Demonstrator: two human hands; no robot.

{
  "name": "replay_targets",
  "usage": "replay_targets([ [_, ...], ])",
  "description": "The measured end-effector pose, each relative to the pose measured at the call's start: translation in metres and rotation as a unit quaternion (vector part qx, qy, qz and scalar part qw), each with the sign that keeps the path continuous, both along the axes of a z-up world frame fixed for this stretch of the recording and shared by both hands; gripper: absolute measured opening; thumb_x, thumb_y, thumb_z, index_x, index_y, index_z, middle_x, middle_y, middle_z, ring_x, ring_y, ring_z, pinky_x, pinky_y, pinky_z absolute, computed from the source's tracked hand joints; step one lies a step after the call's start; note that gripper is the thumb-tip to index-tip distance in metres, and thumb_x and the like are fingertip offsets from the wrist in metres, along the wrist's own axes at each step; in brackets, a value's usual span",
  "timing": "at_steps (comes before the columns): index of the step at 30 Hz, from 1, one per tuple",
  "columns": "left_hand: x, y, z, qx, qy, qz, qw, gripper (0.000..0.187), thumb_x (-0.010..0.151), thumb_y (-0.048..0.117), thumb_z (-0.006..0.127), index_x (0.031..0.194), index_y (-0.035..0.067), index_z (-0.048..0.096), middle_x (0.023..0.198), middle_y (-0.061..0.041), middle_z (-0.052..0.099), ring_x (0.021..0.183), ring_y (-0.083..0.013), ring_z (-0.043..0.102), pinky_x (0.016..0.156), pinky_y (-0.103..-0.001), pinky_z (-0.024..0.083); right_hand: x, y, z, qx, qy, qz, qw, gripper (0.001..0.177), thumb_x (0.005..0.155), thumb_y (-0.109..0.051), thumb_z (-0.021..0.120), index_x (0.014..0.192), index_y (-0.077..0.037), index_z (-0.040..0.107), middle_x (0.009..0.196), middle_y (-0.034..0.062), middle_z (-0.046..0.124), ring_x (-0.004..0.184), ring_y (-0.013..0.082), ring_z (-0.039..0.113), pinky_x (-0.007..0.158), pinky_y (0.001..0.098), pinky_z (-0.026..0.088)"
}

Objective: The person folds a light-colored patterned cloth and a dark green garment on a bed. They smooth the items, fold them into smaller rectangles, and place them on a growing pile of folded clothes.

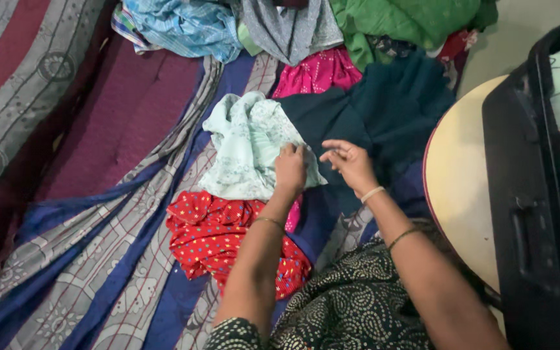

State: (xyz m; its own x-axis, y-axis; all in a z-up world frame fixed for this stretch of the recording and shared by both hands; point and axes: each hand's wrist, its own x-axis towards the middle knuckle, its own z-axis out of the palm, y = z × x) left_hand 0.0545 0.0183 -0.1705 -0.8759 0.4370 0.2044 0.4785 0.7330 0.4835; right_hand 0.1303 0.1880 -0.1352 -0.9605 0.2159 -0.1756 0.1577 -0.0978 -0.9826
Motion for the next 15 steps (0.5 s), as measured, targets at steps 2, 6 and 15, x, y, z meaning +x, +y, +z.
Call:
replay_targets([
  [2, -0.006, 0.002, -0.006, 0.014, 0.014, 0.009, 1.000, 0.030, 0.076, 0.004, 0.074, 0.106, 0.004, 0.071, 0.106, -0.019, 0.063, 0.101, -0.0407, 0.062, 0.080, -0.049, 0.051, -0.001, -0.003, 0.004, -0.060, 0.047, 0.002, 0.997, 0.038, 0.096, -0.007, 0.065, 0.130, -0.010, 0.048, 0.098, 0.0109, 0.077, 0.071, 0.0073, 0.061, 0.064, 0.0205, 0.048],
  [6, -0.022, -0.003, -0.022, 0.156, -0.047, -0.025, 0.986, 0.012, 0.076, 0.006, 0.076, 0.087, 0.004, 0.071, 0.098, -0.018, 0.065, 0.096, -0.0389, 0.064, 0.082, -0.045, 0.054, -0.013, -0.014, 0.061, -0.178, 0.113, 0.010, 0.977, 0.027, 0.103, -0.007, 0.061, 0.128, -0.001, 0.056, 0.109, 0.0141, 0.074, 0.085, 0.0125, 0.068, 0.076, 0.0262, 0.054],
  [15, -0.057, -0.014, -0.027, 0.214, -0.287, -0.012, 0.934, 0.015, 0.081, 0.015, 0.078, 0.082, 0.001, 0.074, 0.065, -0.004, 0.068, 0.058, -0.0101, 0.062, 0.056, -0.031, 0.049, -0.065, -0.035, 0.084, -0.161, 0.119, -0.030, 0.979, 0.026, 0.097, -0.001, 0.062, 0.123, -0.005, 0.055, 0.105, 0.0156, 0.075, 0.086, 0.0173, 0.073, 0.078, 0.0293, 0.060],
])
